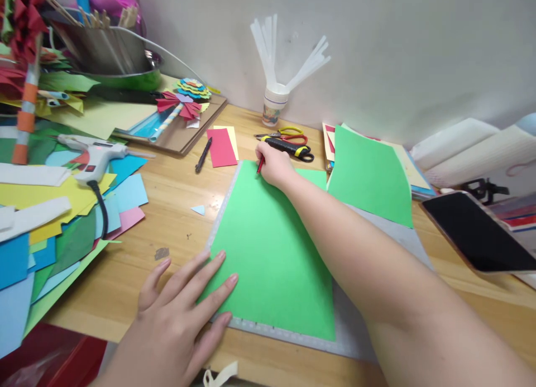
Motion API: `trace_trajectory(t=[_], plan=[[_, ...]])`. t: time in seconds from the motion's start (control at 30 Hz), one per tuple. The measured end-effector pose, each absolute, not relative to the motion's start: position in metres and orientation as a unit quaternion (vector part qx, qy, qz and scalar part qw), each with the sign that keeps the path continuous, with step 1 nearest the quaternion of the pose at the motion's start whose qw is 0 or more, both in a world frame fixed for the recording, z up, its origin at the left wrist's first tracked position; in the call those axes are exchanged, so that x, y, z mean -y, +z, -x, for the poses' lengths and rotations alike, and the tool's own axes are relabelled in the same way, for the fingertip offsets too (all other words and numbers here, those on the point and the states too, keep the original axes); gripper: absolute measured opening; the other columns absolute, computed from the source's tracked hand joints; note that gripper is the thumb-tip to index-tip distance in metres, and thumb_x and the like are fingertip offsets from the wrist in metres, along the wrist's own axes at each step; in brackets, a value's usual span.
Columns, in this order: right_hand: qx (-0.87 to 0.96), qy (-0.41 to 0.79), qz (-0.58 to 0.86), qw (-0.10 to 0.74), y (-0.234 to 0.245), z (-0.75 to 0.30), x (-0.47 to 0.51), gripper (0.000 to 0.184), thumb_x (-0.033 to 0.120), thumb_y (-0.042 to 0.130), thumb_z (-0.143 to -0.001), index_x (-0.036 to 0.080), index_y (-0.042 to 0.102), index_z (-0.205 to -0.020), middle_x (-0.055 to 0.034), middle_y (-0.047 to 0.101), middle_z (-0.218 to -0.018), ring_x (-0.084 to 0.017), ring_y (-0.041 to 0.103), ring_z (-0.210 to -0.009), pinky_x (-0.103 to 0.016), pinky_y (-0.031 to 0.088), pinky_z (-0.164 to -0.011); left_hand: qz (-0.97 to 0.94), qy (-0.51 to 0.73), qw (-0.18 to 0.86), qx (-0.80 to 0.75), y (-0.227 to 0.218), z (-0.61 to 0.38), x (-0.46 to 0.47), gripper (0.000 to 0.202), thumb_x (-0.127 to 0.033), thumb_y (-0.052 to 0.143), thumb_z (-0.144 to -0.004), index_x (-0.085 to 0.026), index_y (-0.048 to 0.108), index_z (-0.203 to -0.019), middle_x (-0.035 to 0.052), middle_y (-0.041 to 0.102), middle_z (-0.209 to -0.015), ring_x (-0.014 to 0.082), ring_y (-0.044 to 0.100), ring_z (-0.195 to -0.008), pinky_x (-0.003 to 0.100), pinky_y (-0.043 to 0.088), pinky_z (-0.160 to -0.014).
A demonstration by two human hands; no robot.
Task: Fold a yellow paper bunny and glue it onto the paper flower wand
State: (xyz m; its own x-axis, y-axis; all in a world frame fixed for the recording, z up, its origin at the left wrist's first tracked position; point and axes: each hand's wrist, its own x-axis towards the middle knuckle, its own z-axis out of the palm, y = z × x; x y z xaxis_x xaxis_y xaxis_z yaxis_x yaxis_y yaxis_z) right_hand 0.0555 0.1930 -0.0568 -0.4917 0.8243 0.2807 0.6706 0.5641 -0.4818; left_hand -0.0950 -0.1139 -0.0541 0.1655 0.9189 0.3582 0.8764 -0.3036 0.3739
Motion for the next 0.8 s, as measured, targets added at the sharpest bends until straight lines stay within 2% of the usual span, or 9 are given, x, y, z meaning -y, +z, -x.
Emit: trace_trajectory(t=[0.13, 0.23, 0.33, 0.37, 0.43, 0.5, 0.63, 0.7, 0.8], plan=[[0.842, 0.133, 0.453, 0.261, -0.054, -0.052, -0.190, 0.019, 0.010, 0.054, -0.072, 0.024, 0.041, -0.077, -0.0037, 0.065, -0.079, -0.027, 0.061, -0.082, -0.039, 0.044, -0.076, -0.759, 0.278, 0.045, -0.587, -0.054, 0.094, 0.114, 0.031, -0.044, 0.062, -0.089, -0.034, 0.068, -0.117, -0.0017, 0.062, -0.138, 0.0177, 0.059, -0.122, 0.033, 0.002, -0.120], [0.834, 0.112, 0.450, 0.300, -0.049, -0.048, -0.171, 0.023, 0.020, 0.062, -0.077, 0.024, 0.040, -0.084, -0.0132, 0.065, -0.103, -0.034, 0.057, -0.104, -0.051, 0.040, -0.089, -0.753, 0.285, 0.054, -0.590, -0.054, 0.094, 0.114, 0.034, -0.043, 0.062, -0.088, -0.032, 0.067, -0.121, -0.0021, 0.061, -0.139, 0.0168, 0.059, -0.122, 0.032, 0.003, -0.120], [0.859, 0.141, 0.386, 0.306, -0.041, -0.050, -0.129, 0.018, 0.029, 0.056, -0.088, 0.026, 0.038, -0.089, -0.0132, 0.064, -0.120, -0.028, 0.059, -0.113, -0.046, 0.043, -0.094, -0.754, 0.285, 0.051, -0.590, -0.054, 0.093, 0.114, 0.035, -0.043, 0.063, -0.088, -0.032, 0.067, -0.120, -0.0016, 0.061, -0.139, 0.0169, 0.060, -0.122, 0.031, 0.002, -0.120], [0.876, 0.166, 0.345, 0.294, -0.038, -0.054, -0.112, 0.016, 0.031, 0.053, -0.090, 0.026, 0.038, -0.090, -0.0121, 0.064, -0.124, -0.025, 0.060, -0.115, -0.043, 0.045, -0.093, -0.755, 0.284, 0.046, -0.589, -0.054, 0.093, 0.114, 0.034, -0.043, 0.062, -0.088, -0.031, 0.067, -0.120, -0.0012, 0.061, -0.138, 0.0171, 0.060, -0.121, 0.032, 0.002, -0.120], [0.913, 0.241, 0.218, 0.245, -0.033, -0.063, -0.075, 0.015, 0.035, 0.052, -0.095, 0.025, 0.041, -0.093, -0.0167, 0.059, -0.136, -0.027, 0.052, -0.129, -0.047, 0.042, -0.101, -0.757, 0.280, 0.039, -0.589, -0.054, 0.093, 0.114, 0.034, -0.042, 0.062, -0.089, -0.030, 0.068, -0.120, -0.0006, 0.062, -0.137, 0.0177, 0.061, -0.121, 0.033, 0.003, -0.120], [0.937, 0.266, 0.155, 0.162, -0.030, -0.076, -0.044, 0.021, 0.042, 0.056, -0.095, 0.024, 0.043, -0.096, -0.0159, 0.054, -0.143, -0.027, 0.043, -0.139, -0.052, 0.028, -0.113, -0.758, 0.280, 0.036, -0.588, -0.055, 0.093, 0.113, 0.033, -0.042, 0.061, -0.089, -0.029, 0.068, -0.119, 0.0000, 0.063, -0.136, 0.0180, 0.061, -0.121, 0.033, 0.003, -0.120], [0.946, 0.293, 0.126, 0.056, -0.032, -0.098, -0.017, 0.029, 0.045, 0.058, -0.093, 0.022, 0.046, -0.108, -0.0140, 0.047, -0.150, -0.024, 0.035, -0.144, -0.051, 0.018, -0.120, -0.759, 0.285, 0.034, -0.584, -0.057, 0.092, 0.113, 0.035, -0.042, 0.062, -0.089, -0.028, 0.067, -0.120, 0.0015, 0.064, -0.135, 0.0186, 0.061, -0.120, 0.034, 0.004, -0.120], [0.951, 0.285, 0.119, 0.028, -0.035, -0.102, -0.022, 0.030, 0.045, 0.057, -0.094, 0.022, 0.048, -0.112, -0.0128, 0.047, -0.150, -0.024, 0.035, -0.144, -0.050, 0.018, -0.120, -0.759, 0.285, 0.034, -0.585, -0.057, 0.092, 0.112, 0.035, -0.042, 0.062, -0.088, -0.028, 0.068, -0.120, 0.0016, 0.064, -0.135, 0.0185, 0.061, -0.120, 0.034, 0.004, -0.120], [0.956, 0.262, 0.130, 0.016, -0.038, -0.100, -0.042, 0.028, 0.047, 0.056, -0.094, 0.023, 0.051, -0.107, -0.0110, 0.047, -0.151, -0.025, 0.035, -0.144, -0.053, 0.018, -0.119, -0.757, 0.284, 0.037, -0.587, -0.056, 0.093, 0.112, 0.033, -0.042, 0.062, -0.088, -0.030, 0.068, -0.119, 0.0008, 0.062, -0.137, 0.0180, 0.061, -0.121, 0.033, 0.004, -0.120]])
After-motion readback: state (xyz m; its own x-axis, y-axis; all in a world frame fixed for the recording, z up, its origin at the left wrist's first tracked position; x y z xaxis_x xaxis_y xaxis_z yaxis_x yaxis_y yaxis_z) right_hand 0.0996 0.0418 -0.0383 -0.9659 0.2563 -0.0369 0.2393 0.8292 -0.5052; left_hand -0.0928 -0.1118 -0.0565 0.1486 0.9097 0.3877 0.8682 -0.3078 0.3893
